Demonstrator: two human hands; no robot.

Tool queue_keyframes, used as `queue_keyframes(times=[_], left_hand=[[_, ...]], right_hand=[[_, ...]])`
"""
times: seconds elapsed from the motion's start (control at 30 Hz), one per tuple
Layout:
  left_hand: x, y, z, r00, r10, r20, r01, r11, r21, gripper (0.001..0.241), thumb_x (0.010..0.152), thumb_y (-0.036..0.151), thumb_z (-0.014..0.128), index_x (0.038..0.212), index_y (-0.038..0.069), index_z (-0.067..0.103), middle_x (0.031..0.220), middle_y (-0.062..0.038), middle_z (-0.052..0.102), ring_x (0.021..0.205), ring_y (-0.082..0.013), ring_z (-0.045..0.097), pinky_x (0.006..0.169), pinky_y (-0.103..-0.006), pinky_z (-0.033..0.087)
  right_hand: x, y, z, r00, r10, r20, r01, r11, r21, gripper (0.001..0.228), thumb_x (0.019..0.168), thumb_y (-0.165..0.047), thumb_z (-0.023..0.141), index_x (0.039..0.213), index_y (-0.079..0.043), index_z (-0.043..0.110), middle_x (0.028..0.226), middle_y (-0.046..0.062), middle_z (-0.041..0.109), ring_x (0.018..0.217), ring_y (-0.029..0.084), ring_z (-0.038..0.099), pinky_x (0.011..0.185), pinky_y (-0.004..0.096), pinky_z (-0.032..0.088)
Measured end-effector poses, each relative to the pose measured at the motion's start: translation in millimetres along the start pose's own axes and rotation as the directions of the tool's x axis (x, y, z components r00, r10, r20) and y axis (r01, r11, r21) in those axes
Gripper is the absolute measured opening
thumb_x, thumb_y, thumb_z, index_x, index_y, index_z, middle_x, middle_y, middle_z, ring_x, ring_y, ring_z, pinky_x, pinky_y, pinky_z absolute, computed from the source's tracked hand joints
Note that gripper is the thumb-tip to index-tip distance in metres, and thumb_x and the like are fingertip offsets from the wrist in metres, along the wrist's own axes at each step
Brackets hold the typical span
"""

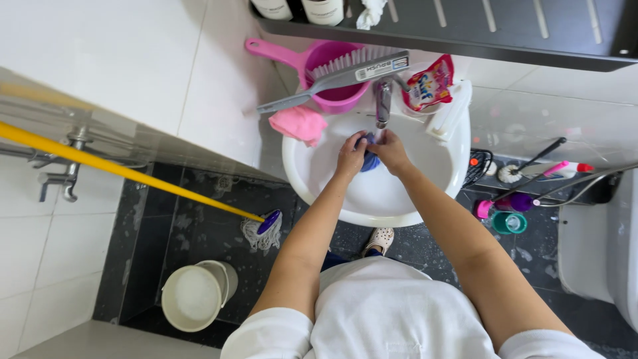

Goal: The person washes a pink plastic scoop and two cloths under a running tap, then rinses a clear plastic container. They wipe the toilet cistern with a white cloth and refill the scoop with water.

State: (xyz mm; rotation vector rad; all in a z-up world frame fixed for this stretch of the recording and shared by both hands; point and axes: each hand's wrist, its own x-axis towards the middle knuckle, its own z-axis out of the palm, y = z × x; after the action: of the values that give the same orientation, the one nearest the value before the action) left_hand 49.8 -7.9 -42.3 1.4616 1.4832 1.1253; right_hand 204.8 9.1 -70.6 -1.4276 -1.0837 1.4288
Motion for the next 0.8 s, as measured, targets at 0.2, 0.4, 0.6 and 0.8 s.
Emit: queue_keyframes(times=[0.2, 0.4, 0.6, 0.8], left_hand=[[6.5, 40.8, -39.9, 0.960, -0.220, 0.174, 0.198, 0.971, 0.133, 0.039, 0.095, 0.028, 0.069, 0.130, 0.011, 0.065, 0.118, -0.017, 0.072, 0.110, -0.0318, 0.068, 0.095, -0.0398, 0.052], [4.5, 50.9, -16.6, 0.944, -0.054, 0.325, -0.006, 0.984, 0.179, 0.031, 0.088, 0.023, 0.075, 0.118, 0.015, 0.072, 0.112, -0.014, 0.076, 0.104, -0.0328, 0.072, 0.091, -0.0392, 0.056], [16.1, 51.0, -5.1, 0.968, -0.087, 0.236, 0.064, 0.993, 0.104, 0.029, 0.097, 0.019, 0.067, 0.126, 0.015, 0.066, 0.111, -0.014, 0.076, 0.105, -0.0314, 0.072, 0.091, -0.0387, 0.054], [13.0, 69.8, -47.1, 0.951, -0.039, 0.308, 0.020, 0.998, 0.067, 0.028, 0.087, 0.022, 0.077, 0.111, 0.009, 0.072, 0.103, -0.014, 0.078, 0.099, -0.0297, 0.075, 0.090, -0.0385, 0.055]], right_hand=[[-26.5, -58.5, 8.1, 0.984, -0.180, 0.006, 0.177, 0.957, -0.229, 0.022, 0.085, -0.005, 0.073, 0.105, -0.004, 0.065, 0.087, 0.004, 0.072, 0.077, 0.013, 0.068, 0.067, 0.028, 0.054], [-74.4, -174.4, -26.8, 0.964, -0.217, -0.157, 0.148, 0.920, -0.364, 0.019, 0.099, -0.014, 0.065, 0.102, 0.003, 0.070, 0.080, 0.009, 0.075, 0.067, 0.018, 0.075, 0.060, 0.029, 0.058], [-66.3, -262.6, -16.3, 0.944, -0.225, -0.243, 0.071, 0.856, -0.513, 0.039, 0.095, -0.008, 0.055, 0.133, -0.001, 0.059, 0.071, 0.015, 0.072, 0.051, 0.024, 0.070, 0.048, 0.036, 0.055], [-35.7, -226.3, -4.2, 0.979, -0.048, -0.198, -0.096, 0.750, -0.654, 0.029, 0.099, -0.009, 0.054, 0.112, 0.010, 0.071, 0.075, 0.018, 0.071, 0.060, 0.024, 0.071, 0.058, 0.034, 0.057]])
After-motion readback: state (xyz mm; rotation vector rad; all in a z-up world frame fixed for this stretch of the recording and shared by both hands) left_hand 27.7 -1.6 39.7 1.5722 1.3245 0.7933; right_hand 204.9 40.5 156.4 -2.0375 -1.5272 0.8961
